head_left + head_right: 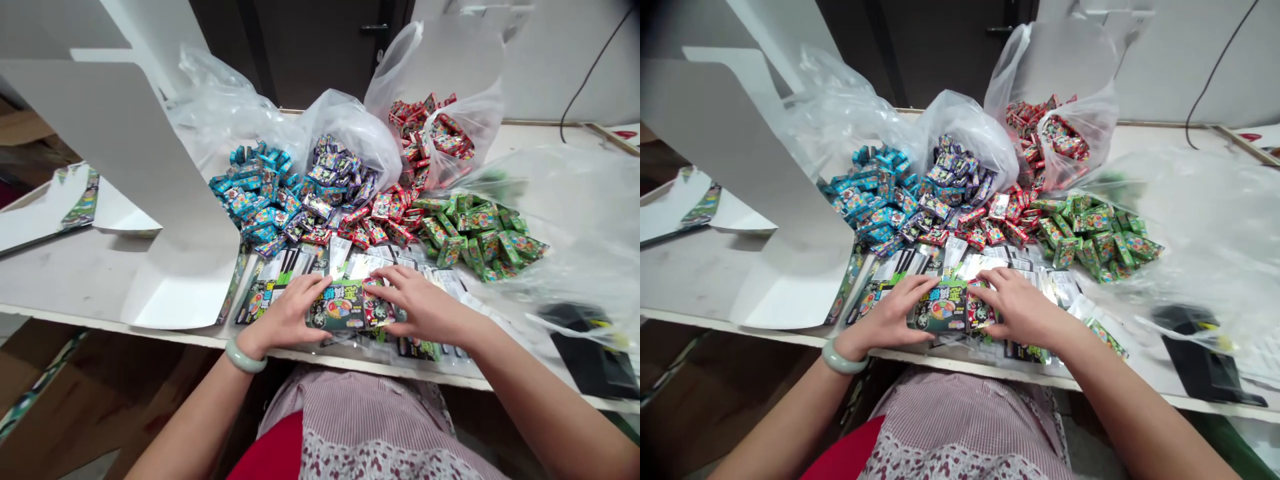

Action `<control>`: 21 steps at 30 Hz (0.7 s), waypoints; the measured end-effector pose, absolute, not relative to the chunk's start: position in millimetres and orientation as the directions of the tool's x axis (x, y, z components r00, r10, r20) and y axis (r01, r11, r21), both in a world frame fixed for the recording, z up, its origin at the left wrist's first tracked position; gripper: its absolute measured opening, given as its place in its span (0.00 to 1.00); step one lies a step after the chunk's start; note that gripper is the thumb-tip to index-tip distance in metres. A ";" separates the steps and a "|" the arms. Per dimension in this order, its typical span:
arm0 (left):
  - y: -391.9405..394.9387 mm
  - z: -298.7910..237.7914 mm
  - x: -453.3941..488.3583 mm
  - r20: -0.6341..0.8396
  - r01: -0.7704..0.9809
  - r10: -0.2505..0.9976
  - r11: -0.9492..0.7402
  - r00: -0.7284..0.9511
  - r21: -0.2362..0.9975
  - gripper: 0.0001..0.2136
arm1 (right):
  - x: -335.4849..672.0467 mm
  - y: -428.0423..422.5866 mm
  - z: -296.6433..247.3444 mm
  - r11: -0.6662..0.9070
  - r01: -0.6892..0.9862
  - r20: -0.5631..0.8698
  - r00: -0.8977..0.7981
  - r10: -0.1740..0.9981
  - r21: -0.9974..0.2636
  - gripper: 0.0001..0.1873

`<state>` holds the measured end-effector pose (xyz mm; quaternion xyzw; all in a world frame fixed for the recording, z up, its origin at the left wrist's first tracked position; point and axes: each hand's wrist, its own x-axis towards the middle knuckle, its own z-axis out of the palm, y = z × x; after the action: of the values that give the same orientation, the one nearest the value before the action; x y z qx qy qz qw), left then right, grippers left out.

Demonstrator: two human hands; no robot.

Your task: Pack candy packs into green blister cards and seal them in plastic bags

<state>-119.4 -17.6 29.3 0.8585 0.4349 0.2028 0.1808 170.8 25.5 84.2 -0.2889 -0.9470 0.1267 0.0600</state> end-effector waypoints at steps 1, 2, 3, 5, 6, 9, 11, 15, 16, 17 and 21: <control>-17.2 29.6 -119.3 0.182 0.671 0.820 -0.553 0.542 0.494 0.44 | 168.9 25.5 82.6 0.800 0.536 0.044 -0.823 0.567 -0.270 0.33; -16.6 29.8 -119.0 0.178 0.670 0.823 -0.547 0.539 0.501 0.44 | 167.0 26.0 80.3 0.796 0.538 0.055 -0.818 0.572 -0.277 0.33; -16.2 29.9 -118.5 0.178 0.670 0.828 -0.539 0.531 0.510 0.44 | 165.0 26.8 77.5 0.791 0.535 0.071 -0.814 0.577 -0.298 0.35; -16.0 30.0 -117.7 0.186 0.672 0.843 -0.519 0.505 0.528 0.45 | 160.8 28.7 71.7 0.774 0.511 0.116 -0.802 0.586 -0.374 0.40; -16.4 30.0 -117.5 0.192 0.674 0.850 -0.510 0.491 0.535 0.45 | 158.8 29.1 69.2 0.759 0.495 0.144 -0.790 0.596 -0.422 0.44; -19.3 30.0 -118.3 0.224 0.700 0.877 -0.476 0.426 0.532 0.46 | 152.2 25.6 63.9 0.687 0.493 0.225 -0.700 0.678 -0.535 0.43; -21.3 29.4 -119.8 0.246 0.719 0.886 -0.462 0.392 0.519 0.48 | 147.7 20.3 61.9 0.661 0.507 0.252 -0.655 0.712 -0.553 0.31; -24.4 28.0 -125.2 0.257 0.733 0.893 -0.451 0.370 0.509 0.48 | 137.8 25.2 60.5 0.680 0.442 0.213 -0.725 0.655 -0.585 0.22; -25.2 28.0 -127.7 0.256 0.738 0.899 -0.437 0.355 0.514 0.48 | 134.3 34.5 60.6 0.664 0.429 0.200 -0.728 0.655 -0.613 0.20; -26.1 28.3 -130.8 0.255 0.743 0.907 -0.420 0.334 0.521 0.49 | 129.7 47.8 60.9 0.643 0.441 0.197 -0.709 0.677 -0.626 0.18; -31.2 30.2 -144.9 0.267 0.762 0.925 -0.376 0.271 0.527 0.50 | 97.2 130.6 64.7 0.578 0.640 0.272 -0.517 0.811 -0.506 0.13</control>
<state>-144.9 -31.2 30.2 0.7831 0.5385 0.2729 0.1490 97.2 130.6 64.7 -0.4251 -0.8535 0.1740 0.2462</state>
